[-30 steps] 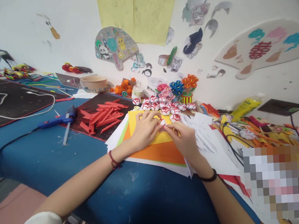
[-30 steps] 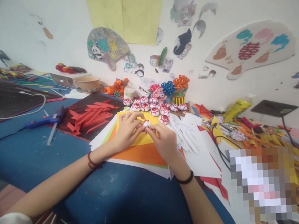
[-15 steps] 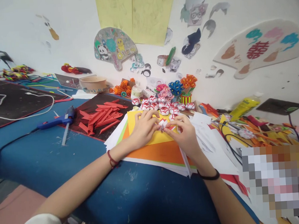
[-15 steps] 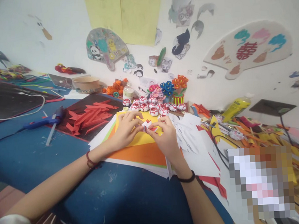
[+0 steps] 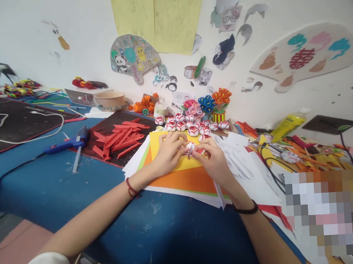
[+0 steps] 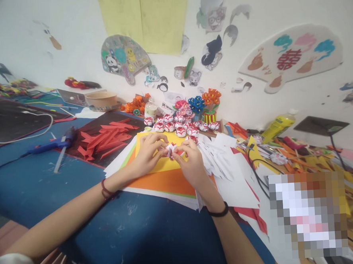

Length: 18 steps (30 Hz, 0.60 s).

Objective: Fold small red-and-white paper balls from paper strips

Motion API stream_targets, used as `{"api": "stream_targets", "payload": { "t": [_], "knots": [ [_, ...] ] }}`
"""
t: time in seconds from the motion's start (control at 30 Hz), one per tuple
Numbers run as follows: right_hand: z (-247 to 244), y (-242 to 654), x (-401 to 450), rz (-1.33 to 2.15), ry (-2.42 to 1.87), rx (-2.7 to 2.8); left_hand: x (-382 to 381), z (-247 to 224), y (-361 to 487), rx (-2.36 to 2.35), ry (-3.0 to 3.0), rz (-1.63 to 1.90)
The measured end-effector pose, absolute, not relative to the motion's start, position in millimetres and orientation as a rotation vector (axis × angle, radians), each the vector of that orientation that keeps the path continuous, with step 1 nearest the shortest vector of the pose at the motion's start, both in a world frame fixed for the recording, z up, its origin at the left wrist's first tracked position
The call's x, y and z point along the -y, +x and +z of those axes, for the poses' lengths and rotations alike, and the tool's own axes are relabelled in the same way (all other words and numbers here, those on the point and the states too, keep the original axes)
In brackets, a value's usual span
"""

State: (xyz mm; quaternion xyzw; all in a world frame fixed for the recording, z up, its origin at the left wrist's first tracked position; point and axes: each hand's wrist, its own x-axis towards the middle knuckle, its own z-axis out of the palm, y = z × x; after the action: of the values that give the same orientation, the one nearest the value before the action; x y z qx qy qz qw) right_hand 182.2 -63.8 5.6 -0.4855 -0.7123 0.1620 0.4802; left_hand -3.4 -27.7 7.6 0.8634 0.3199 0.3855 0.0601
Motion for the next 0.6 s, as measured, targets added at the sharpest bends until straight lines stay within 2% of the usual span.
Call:
{"api": "stream_targets", "payload": {
  "t": [0.33, 0.6],
  "knots": [
    [2.5, 186.9, 59.2, 0.471, -1.081, 1.767, 32.3, 11.7, -1.9, -0.955, 2.574, 1.199],
    [3.6, 185.9, 59.8, 0.387, -1.126, 1.695, 26.3, 10.5, -2.8, -0.979, 2.563, 1.187]
  ]
}}
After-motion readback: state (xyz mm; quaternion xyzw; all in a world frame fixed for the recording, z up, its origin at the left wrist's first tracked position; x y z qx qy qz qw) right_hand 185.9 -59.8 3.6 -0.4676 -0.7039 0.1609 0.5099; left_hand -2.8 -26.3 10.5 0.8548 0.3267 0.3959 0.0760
